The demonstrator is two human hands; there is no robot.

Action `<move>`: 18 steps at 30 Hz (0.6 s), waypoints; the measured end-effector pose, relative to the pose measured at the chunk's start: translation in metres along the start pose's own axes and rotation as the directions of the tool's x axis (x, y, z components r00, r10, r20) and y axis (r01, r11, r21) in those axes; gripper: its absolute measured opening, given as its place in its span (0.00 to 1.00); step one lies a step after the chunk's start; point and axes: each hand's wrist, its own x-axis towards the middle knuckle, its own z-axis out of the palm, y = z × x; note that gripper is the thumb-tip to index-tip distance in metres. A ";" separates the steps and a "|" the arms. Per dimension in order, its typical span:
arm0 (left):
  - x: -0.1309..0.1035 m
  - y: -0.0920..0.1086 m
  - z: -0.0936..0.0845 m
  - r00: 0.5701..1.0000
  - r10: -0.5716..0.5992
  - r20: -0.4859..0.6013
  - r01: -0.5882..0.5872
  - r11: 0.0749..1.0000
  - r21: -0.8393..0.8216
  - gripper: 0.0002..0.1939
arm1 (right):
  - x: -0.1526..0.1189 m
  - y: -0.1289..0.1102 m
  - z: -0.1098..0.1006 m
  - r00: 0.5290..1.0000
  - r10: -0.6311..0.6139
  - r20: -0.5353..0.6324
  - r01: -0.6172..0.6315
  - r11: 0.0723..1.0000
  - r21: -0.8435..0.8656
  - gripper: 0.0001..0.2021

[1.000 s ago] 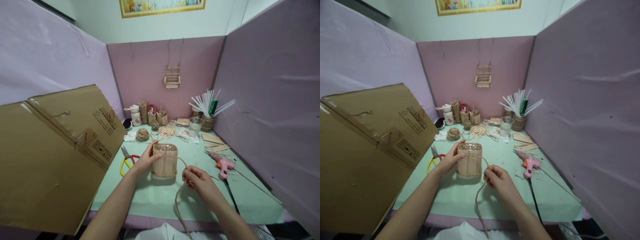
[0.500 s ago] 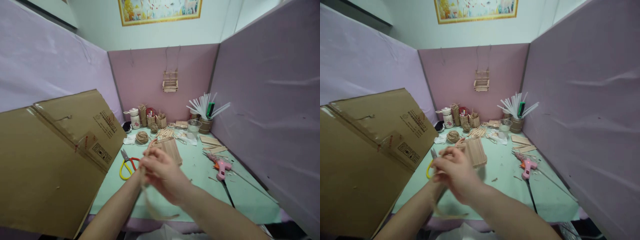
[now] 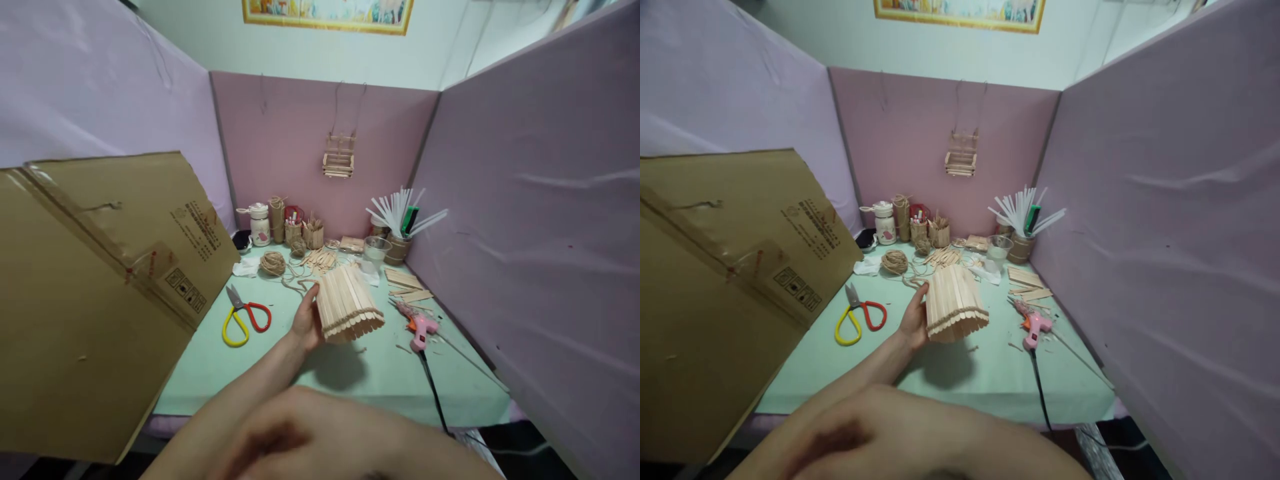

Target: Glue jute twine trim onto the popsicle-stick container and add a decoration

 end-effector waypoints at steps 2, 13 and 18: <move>-0.002 0.005 -0.003 0.999 0.029 -0.029 -0.028 0.999 0.022 0.37 | -0.052 -0.015 -0.031 0.963 0.058 -0.265 -0.109 0.977 -0.184 0.10; -0.019 -0.001 -0.017 0.945 0.274 -0.176 -0.224 0.940 0.259 0.29 | -0.168 0.038 -0.198 0.118 -0.031 -0.993 -0.965 0.231 -0.122 0.25; -0.030 -0.010 -0.025 0.949 0.250 -0.194 -0.210 0.956 0.206 0.28 | -0.163 0.037 -0.201 0.064 -0.036 -0.997 -0.970 0.232 -0.070 0.18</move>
